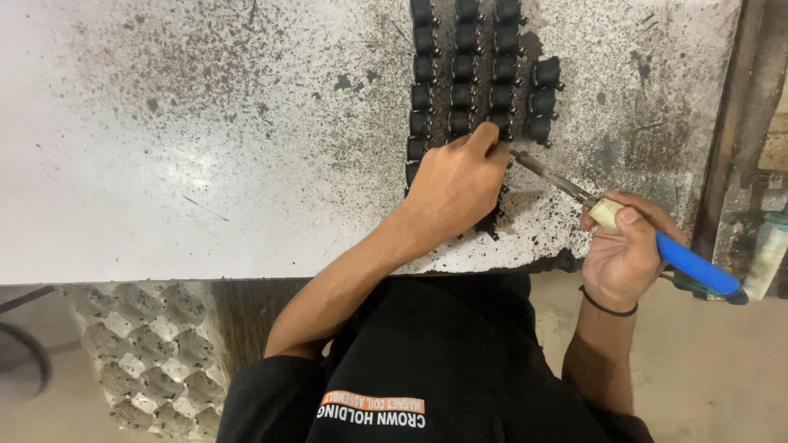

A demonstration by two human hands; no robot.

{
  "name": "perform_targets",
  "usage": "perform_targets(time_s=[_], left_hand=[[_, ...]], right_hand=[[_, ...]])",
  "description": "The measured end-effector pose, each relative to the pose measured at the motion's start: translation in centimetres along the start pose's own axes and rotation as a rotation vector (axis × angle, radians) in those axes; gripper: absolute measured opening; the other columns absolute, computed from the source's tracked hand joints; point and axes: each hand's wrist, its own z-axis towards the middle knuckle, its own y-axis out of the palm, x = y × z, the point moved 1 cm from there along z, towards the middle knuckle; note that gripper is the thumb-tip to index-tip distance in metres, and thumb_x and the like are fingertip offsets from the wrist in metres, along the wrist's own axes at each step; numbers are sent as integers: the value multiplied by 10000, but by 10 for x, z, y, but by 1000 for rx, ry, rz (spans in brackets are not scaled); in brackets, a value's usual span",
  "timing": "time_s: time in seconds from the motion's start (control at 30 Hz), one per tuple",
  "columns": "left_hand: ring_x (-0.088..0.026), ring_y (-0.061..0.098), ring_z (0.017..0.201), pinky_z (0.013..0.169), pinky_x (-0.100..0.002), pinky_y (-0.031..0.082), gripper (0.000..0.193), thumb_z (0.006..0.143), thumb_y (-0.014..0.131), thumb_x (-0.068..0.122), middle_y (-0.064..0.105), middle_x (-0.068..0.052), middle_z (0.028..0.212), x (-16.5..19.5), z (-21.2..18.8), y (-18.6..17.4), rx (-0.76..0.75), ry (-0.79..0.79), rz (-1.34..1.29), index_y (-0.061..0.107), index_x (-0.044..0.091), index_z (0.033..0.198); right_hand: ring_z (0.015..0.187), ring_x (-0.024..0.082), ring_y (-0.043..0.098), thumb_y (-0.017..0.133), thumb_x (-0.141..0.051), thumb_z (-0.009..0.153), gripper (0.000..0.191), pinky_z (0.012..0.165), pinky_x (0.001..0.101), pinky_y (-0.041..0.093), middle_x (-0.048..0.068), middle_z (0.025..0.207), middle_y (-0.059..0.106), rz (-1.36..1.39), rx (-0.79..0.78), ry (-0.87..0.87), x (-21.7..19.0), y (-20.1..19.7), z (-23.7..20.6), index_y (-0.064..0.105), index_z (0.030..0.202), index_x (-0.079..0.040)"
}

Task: The person solders black coil components arranged in rows on a workbench, holding each component steady with one hand while applying a heated soldering iron to its terminals with the other, working through the components one at a time and occasionally repositioning the array.

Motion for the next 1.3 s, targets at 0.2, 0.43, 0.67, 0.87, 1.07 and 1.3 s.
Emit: perform_targets(time_s=[0.2,0.43,0.67,0.87,1.07,1.3], left_hand=[[-308,686,667,601,-414,590,132,852,645,18,595,-124,948,-7,0,-7,17,-10,-90,726,9,956],[-295,695,658,565,-406,577,166,823,646,12,607,-132,950,-6,-1,-4,17,-8,-15,732,6,965],[-271,696,669,555,-391,556,168,817,642,12,603,-98,949,-7,-4,1,73,10,-2,728,23,961],[-260,691,653,537,-387,549,140,843,655,13,608,-89,952,-7,-2,-2,74,16,-10,723,13,965],[-302,681,623,511,-411,546,168,798,664,21,612,-119,935,-9,0,1,50,5,10,703,26,962],[-334,687,661,560,-428,570,138,823,677,39,598,-130,946,-7,11,-5,-19,-25,4,626,35,951]], right_hand=[[773,303,672,679,-119,1008,259,700,379,569,218,954,686,-106,-39,-58,-6,1,-3,704,1074,130],[769,295,674,690,-119,1006,267,691,378,576,214,950,686,-91,-4,-119,-5,1,-2,704,1075,139],[790,287,672,682,-103,1013,246,712,370,575,215,979,693,-55,-37,-119,-5,0,-2,702,1093,129],[818,281,669,670,-93,1036,238,723,367,575,206,992,684,-65,-63,-104,-6,2,1,705,1101,134],[788,283,664,676,-86,1013,248,712,362,569,215,961,681,-75,-93,-109,-7,1,0,696,1097,146],[803,306,672,671,-77,1025,226,730,382,580,241,996,688,-42,-79,-103,-12,-13,6,686,1079,142]])
